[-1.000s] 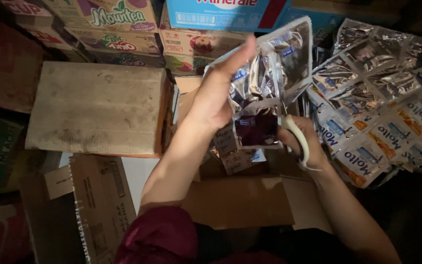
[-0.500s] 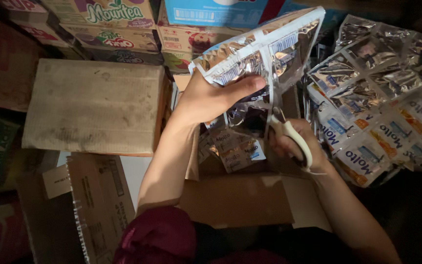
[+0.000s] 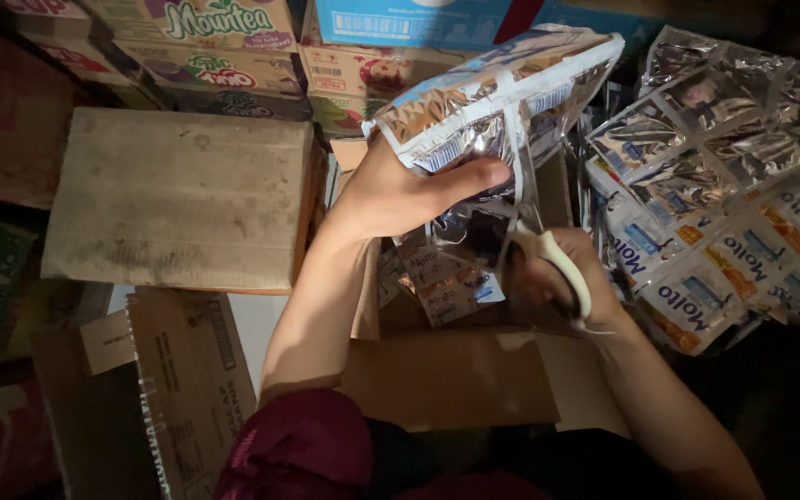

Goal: The person uses scissors to cut open multiple small foil food packets labeled 'Molto' and places them into a cardboard box. The person handles the packets one at a time, cutting the top edge and dropping them into the box.

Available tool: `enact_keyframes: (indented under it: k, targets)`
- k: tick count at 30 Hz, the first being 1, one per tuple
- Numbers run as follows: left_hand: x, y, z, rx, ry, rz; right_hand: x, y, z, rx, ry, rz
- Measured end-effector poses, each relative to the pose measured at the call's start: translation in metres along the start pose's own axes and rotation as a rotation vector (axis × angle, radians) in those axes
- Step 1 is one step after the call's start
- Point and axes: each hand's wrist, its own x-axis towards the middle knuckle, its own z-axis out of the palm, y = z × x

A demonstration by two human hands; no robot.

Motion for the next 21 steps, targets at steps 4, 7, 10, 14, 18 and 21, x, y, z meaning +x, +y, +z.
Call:
enact_keyframes:
  k: [4, 7, 10, 14, 18, 21]
  targets:
    - [0.001, 0.0, 0.002, -0.022, -0.023, 0.007, -0.004, -0.005, 0.004, 0.116, -0.012, 0.001]
    - [0.0, 0.0, 0.003, -0.038, -0.035, -0.003, -0.006, -0.013, 0.009, 0.021, -0.074, -0.114]
    - [-0.001, 0.0, 0.004, -0.065, -0.041, 0.02, -0.008, -0.021, 0.015, 0.049, -0.121, -0.164]
    - [0.0, 0.002, 0.004, -0.018, -0.051, 0.087, -0.008, -0.027, 0.022, 0.168, -0.148, -0.138]
    - [0.0, 0.005, 0.005, -0.102, -0.046, -0.029, -0.009, -0.028, 0.021, 0.141, -0.095, -0.038]
    - [0.0, 0.007, 0.006, -0.033, -0.06, 0.013, -0.007, -0.026, 0.017, 0.004, -0.083, -0.048]
